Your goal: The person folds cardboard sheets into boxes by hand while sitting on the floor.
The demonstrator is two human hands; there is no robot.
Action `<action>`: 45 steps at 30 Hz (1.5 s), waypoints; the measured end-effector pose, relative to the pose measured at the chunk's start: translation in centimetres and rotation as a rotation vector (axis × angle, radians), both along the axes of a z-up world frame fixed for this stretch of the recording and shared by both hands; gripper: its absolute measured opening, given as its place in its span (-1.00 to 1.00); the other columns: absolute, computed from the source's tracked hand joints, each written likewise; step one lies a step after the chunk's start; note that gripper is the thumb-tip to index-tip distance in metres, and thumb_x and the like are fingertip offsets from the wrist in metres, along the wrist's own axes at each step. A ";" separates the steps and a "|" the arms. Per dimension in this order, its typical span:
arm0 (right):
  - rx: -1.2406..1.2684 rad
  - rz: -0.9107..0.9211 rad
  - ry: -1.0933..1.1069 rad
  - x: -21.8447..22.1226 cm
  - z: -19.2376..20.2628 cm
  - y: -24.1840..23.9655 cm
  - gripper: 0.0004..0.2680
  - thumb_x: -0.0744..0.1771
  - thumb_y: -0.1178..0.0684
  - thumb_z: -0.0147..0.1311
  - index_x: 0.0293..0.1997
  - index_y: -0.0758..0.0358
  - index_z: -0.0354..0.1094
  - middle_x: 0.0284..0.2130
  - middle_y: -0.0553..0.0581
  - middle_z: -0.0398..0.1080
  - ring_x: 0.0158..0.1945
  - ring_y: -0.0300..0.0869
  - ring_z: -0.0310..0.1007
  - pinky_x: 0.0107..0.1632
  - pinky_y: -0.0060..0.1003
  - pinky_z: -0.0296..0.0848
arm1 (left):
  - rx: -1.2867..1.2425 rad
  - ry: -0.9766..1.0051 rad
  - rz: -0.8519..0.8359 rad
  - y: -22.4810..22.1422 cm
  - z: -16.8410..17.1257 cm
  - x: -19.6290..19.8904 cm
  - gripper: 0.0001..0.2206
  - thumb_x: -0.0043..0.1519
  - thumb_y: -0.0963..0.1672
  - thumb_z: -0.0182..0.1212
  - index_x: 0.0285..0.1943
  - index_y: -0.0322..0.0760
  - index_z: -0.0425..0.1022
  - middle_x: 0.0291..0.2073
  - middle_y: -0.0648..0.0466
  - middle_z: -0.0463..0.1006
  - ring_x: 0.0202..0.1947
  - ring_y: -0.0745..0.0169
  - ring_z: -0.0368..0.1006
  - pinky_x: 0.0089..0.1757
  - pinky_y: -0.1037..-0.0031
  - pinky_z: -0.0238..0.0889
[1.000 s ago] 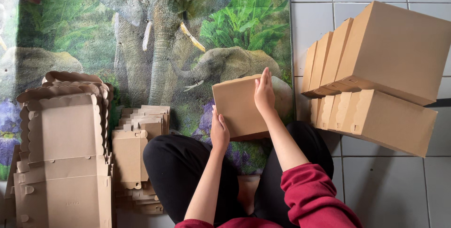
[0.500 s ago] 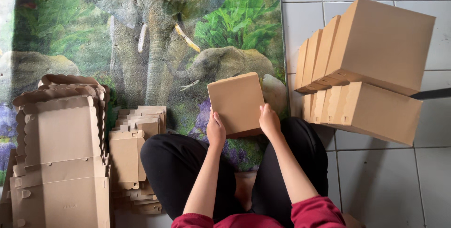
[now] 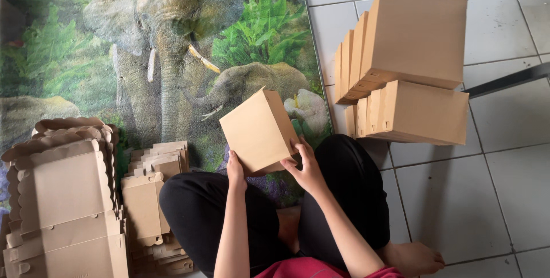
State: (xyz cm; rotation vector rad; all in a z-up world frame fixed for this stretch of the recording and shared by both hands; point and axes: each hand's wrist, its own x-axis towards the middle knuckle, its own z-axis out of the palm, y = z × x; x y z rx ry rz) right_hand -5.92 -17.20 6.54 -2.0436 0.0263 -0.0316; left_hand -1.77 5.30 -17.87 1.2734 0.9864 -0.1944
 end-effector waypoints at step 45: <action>-0.053 -0.572 -0.581 5.2 14.6 -26.1 -0.86 0.25 0.40 -0.02 -0.16 0.46 0.32 -0.27 0.21 0.46 -0.14 -0.24 0.41 -0.11 -0.33 0.44 | 0.007 -1.127 -1.093 -25.3 43.7 9.5 -0.09 0.22 0.00 0.22 0.42 0.03 -0.63 0.45 -0.25 -0.27 -0.16 -0.02 0.66 -0.03 0.35 0.45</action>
